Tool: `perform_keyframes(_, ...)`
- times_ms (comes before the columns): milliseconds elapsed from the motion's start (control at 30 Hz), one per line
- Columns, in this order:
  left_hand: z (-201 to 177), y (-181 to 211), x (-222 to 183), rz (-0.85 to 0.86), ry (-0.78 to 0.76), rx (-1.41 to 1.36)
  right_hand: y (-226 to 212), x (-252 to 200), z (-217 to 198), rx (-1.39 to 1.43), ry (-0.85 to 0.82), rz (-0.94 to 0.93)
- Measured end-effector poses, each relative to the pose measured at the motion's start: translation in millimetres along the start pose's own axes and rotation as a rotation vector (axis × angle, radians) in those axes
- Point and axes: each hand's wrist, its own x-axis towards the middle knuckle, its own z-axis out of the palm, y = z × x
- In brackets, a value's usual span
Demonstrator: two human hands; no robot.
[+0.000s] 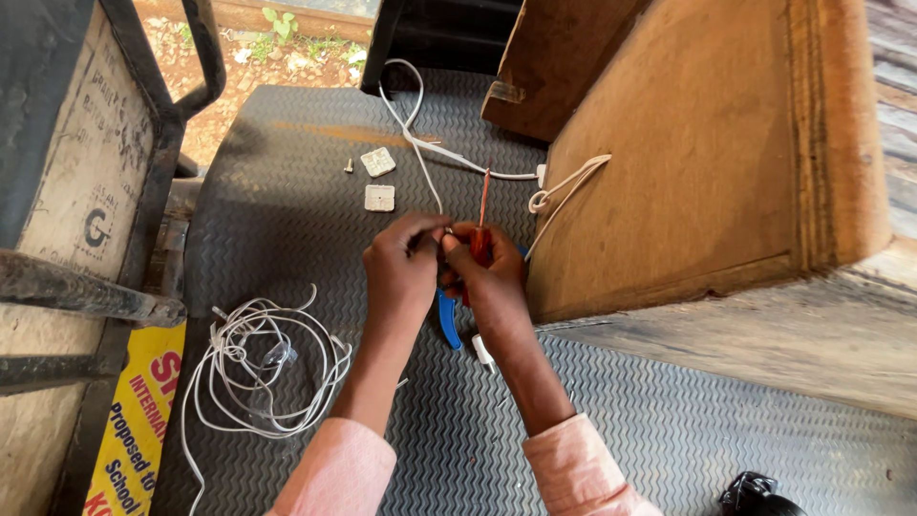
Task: The person manipulates wires and electronic components, stripping insulation with pliers and using a screwdriver to secure connections on a wooden unit.
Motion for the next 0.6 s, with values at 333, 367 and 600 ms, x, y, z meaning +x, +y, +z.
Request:
perform_keyframes(333,-22,-7,46,0.406,-0.278,0.644,15,-3,-14,0.011,0.225,0.035)
perform_keyframes(367,-21,-5,52,0.565,-0.285,0.769,15,-5,-13,-0.022,0.243,0.030)
perform_keyframes(600,-17,-19,78,0.338,-0.463,0.710,2,-3,-7,0.050,0.272,0.047)
